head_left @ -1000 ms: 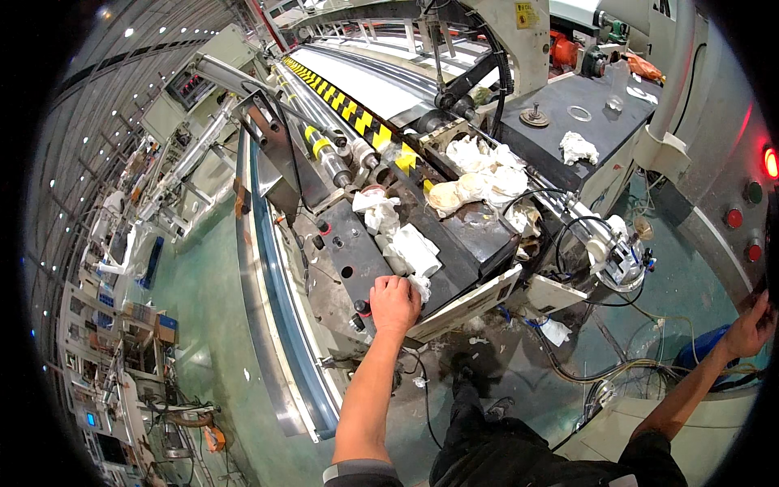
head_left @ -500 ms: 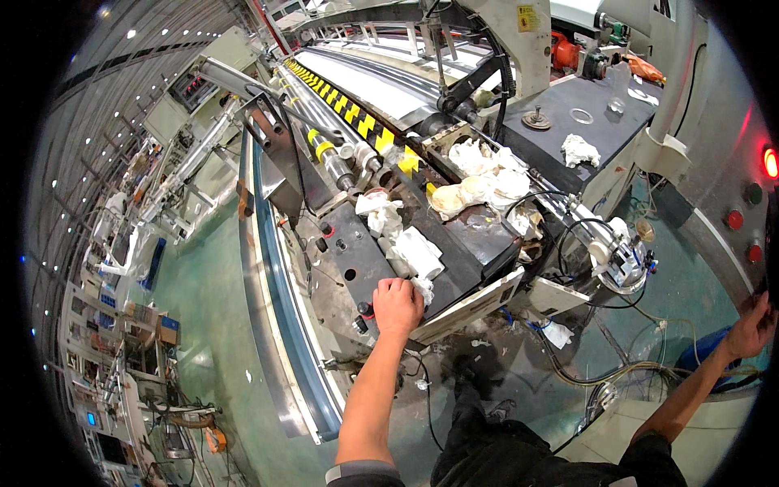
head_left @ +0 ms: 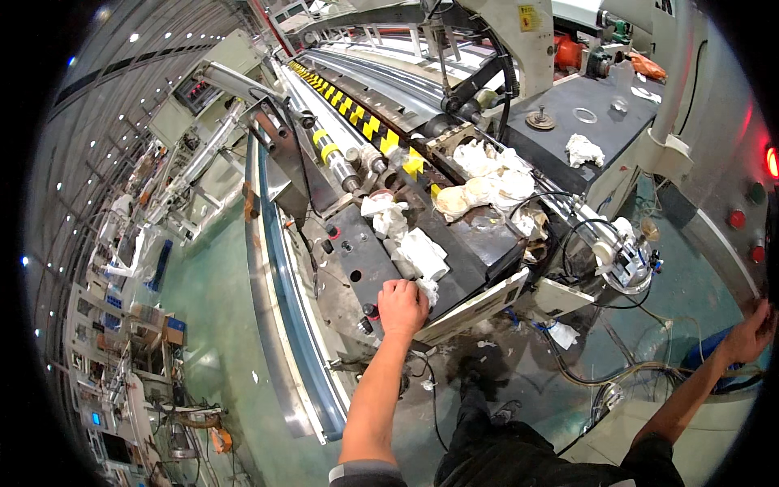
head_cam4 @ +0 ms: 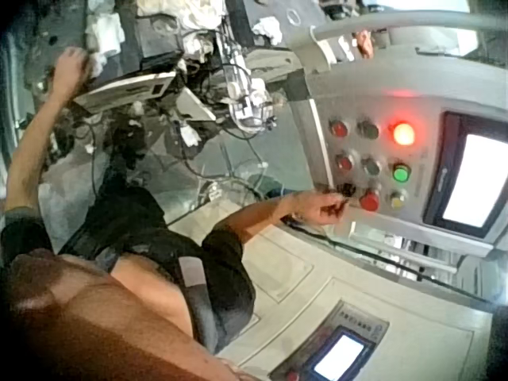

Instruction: The person pours material from a blue barrel into a metal hopper, adjusts a valve on the hopper, and operates a touchscreen control panel on an industrial machine.

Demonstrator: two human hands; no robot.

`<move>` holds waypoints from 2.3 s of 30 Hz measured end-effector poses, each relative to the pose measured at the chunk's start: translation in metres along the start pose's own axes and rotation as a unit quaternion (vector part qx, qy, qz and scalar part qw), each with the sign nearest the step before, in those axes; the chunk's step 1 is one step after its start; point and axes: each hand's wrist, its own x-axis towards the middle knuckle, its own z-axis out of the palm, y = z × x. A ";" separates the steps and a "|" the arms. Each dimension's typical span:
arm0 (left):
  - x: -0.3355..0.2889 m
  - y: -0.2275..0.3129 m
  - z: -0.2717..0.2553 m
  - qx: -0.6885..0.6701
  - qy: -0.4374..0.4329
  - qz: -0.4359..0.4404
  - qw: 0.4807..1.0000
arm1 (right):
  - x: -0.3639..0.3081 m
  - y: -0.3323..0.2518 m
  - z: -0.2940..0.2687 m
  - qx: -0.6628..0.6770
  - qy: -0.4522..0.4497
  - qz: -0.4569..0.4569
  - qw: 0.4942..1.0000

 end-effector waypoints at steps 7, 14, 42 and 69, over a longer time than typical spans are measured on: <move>0.001 0.001 0.002 0.004 -0.012 -0.002 1.000 | -0.190 0.049 -0.022 0.019 -0.210 0.148 0.966; 0.004 0.002 0.005 0.009 -0.015 -0.009 1.000 | -0.504 0.043 -0.145 0.143 -0.610 0.324 0.709; 0.024 0.028 0.016 -0.026 -0.006 0.010 1.000 | -0.542 0.134 -0.242 0.023 -0.477 0.832 0.284; -0.005 -0.009 0.009 0.001 0.004 -0.023 1.000 | -0.502 0.029 -0.190 -0.157 -0.726 0.601 0.295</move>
